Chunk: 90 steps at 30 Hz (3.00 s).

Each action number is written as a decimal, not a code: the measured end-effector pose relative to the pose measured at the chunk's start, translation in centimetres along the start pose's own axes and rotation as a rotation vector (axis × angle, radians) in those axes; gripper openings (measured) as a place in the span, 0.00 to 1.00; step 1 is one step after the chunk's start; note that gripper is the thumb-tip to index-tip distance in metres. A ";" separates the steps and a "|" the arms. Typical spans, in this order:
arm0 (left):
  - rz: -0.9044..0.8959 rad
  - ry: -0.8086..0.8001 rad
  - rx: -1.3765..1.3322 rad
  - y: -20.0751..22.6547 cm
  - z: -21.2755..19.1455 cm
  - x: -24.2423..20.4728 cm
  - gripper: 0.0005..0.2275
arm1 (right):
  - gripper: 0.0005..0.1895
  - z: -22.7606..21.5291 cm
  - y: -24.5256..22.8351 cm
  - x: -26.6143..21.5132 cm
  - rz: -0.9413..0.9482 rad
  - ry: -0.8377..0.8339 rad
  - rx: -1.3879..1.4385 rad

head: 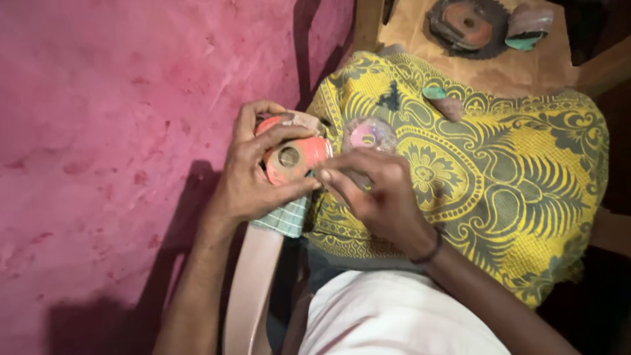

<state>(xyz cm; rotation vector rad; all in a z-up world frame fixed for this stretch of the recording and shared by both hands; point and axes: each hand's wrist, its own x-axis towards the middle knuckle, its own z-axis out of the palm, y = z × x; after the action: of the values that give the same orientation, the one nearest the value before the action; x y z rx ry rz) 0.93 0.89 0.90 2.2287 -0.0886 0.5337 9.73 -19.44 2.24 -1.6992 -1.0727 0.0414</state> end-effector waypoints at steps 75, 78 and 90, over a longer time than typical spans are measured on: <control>-0.134 0.133 0.078 1.7 1.5 -1.1 0.31 | 0.09 2.6 6.0 -2.3 0.450 0.040 0.698; -0.148 0.123 0.085 1.6 1.7 -1.0 0.31 | 0.08 2.8 6.1 -2.8 0.416 0.114 0.636; -0.129 0.148 0.084 1.6 1.4 -1.3 0.31 | 0.03 3.5 5.2 -2.5 0.330 0.126 0.720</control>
<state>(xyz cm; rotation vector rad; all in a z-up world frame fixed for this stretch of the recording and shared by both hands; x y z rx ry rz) -0.10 -1.39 0.70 2.2500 0.1562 0.6392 9.69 -18.59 -4.45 -1.1779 -0.5667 0.4698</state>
